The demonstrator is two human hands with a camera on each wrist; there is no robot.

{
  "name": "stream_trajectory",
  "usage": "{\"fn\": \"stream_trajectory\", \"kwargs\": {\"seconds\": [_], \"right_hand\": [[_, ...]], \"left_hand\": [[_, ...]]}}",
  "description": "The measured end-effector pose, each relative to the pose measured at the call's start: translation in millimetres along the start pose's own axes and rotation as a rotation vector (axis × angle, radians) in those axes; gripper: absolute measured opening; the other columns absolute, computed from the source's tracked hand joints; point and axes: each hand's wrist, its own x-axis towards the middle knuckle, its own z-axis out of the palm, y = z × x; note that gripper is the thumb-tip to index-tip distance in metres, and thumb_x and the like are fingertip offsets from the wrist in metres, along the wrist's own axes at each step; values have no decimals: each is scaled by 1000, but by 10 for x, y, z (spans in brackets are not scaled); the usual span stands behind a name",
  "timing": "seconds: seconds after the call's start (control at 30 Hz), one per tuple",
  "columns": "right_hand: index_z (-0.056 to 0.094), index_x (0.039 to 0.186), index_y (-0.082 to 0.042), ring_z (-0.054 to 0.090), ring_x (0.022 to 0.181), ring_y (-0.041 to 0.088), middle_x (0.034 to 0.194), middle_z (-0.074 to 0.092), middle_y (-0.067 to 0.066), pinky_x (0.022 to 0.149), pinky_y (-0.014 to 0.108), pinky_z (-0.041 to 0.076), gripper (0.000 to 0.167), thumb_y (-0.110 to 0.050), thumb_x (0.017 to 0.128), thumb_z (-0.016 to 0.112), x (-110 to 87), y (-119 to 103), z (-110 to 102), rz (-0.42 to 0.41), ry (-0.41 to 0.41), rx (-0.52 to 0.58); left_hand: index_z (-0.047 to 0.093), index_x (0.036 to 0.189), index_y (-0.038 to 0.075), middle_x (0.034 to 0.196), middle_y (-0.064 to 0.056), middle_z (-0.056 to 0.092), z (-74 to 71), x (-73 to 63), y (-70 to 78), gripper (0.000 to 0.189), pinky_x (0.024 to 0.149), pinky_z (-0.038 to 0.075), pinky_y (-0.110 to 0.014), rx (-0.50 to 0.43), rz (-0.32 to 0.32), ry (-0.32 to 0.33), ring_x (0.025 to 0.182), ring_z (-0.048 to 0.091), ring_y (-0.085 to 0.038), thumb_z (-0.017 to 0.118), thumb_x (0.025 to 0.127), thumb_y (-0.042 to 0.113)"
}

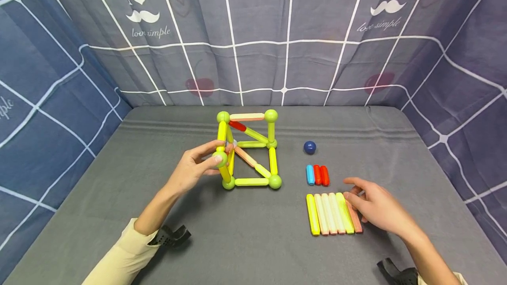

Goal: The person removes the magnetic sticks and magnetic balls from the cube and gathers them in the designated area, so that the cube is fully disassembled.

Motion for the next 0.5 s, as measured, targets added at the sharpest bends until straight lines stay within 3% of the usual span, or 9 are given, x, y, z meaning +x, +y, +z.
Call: {"fn": "stream_trajectory", "kwargs": {"seconds": [0.23,0.5], "right_hand": [[55,130,3,60,65,19,100,63,15,51,33,52,36,-14,99,61,269,-371,161,-111,-1,88],[59,125,3,60,58,22,102,62,14,51,34,54,32,-12,96,63,615,-675,475,-154,-110,181]], "left_hand": [[55,140,9,130,-11,61,79,-90,32,44,81,57,-41,-18,5,19,101,67,-35,64,97,13],[55,141,13,128,-12,58,140,-148,68,46,81,57,-38,-21,-19,37,98,67,-42,65,97,13]]}}
